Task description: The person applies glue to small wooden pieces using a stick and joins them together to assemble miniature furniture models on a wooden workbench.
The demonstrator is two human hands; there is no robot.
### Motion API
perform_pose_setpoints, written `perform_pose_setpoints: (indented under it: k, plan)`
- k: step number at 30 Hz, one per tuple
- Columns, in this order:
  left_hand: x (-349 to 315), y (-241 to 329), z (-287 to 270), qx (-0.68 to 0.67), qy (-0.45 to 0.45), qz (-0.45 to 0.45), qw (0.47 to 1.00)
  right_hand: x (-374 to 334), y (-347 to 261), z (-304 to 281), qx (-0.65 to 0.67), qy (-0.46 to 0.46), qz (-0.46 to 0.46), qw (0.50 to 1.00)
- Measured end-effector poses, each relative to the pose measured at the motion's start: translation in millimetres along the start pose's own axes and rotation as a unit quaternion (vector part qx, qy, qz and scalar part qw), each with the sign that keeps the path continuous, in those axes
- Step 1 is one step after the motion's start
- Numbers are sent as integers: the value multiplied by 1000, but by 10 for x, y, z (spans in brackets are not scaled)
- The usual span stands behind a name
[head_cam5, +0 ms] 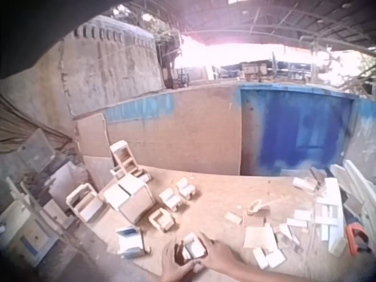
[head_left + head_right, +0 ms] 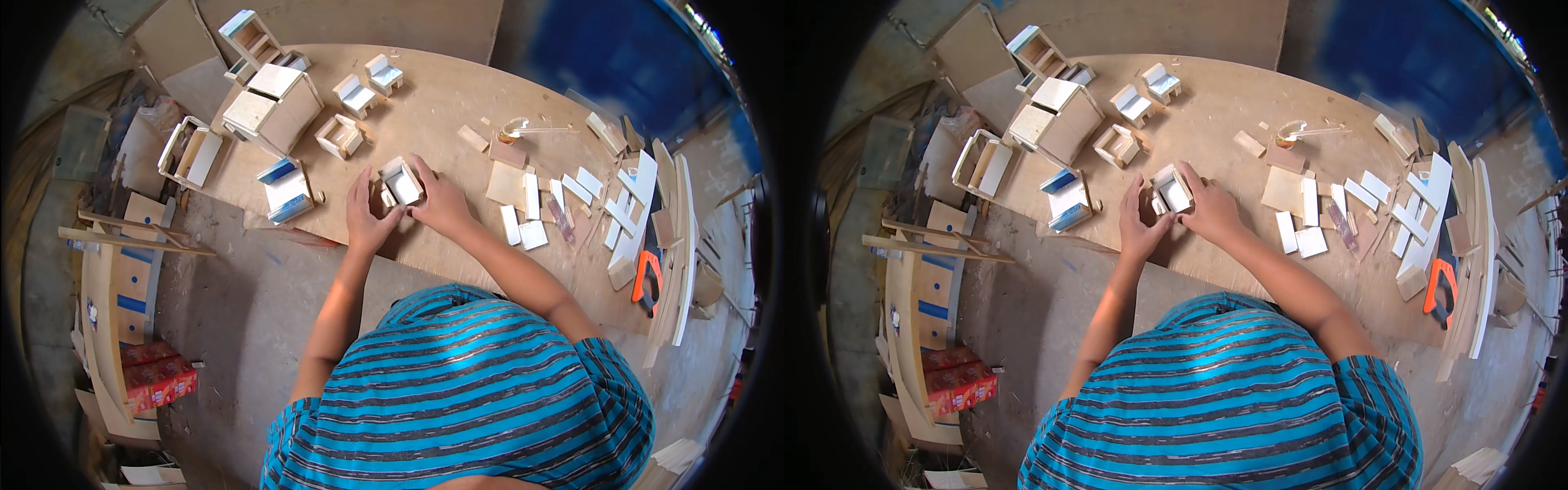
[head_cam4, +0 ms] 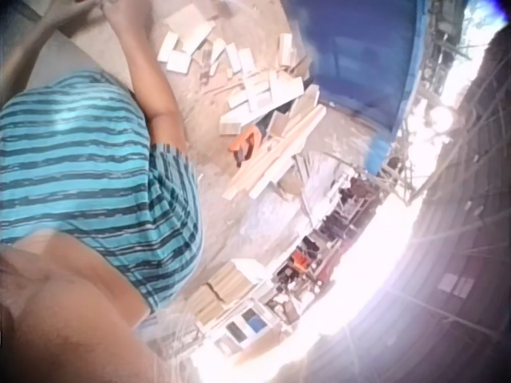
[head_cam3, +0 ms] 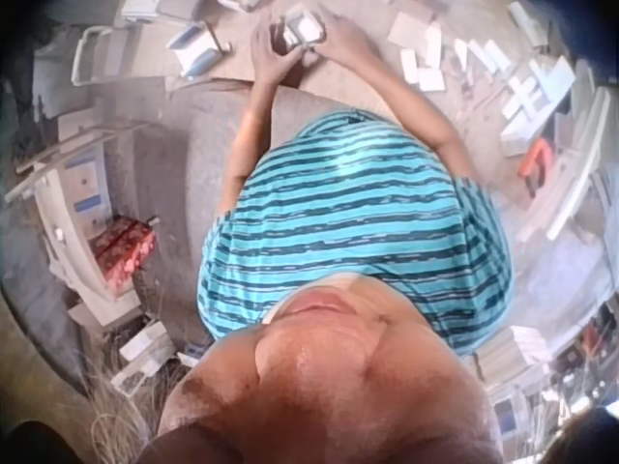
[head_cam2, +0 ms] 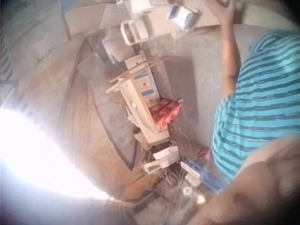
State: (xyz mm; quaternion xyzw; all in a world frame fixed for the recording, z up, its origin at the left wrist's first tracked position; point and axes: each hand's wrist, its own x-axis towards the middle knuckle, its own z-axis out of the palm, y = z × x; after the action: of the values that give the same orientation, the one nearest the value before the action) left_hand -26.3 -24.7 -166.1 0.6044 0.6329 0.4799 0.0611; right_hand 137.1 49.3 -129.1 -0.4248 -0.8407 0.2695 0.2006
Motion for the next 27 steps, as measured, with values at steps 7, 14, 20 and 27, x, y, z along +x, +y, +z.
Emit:
perform_pose_setpoints:
  k: [7, 14, 20, 27]
  plan:
    - [-43, -93, 28, -86, -21, -82, 993, 5, 100, 67, 24, 64, 6, 998]
    - [-85, 118, -124, -8, 47, 12, 999, -155, 215, -249, 230, 4, 56, 972]
    - [-45, 653, -401, -90, 0, 0, 996, -489, -12, -618, 387, -23, 15, 921]
    - [-164, 822, -353, -535, -149, -218, 802, -743, -424, -834, 404, -24, -17, 914]
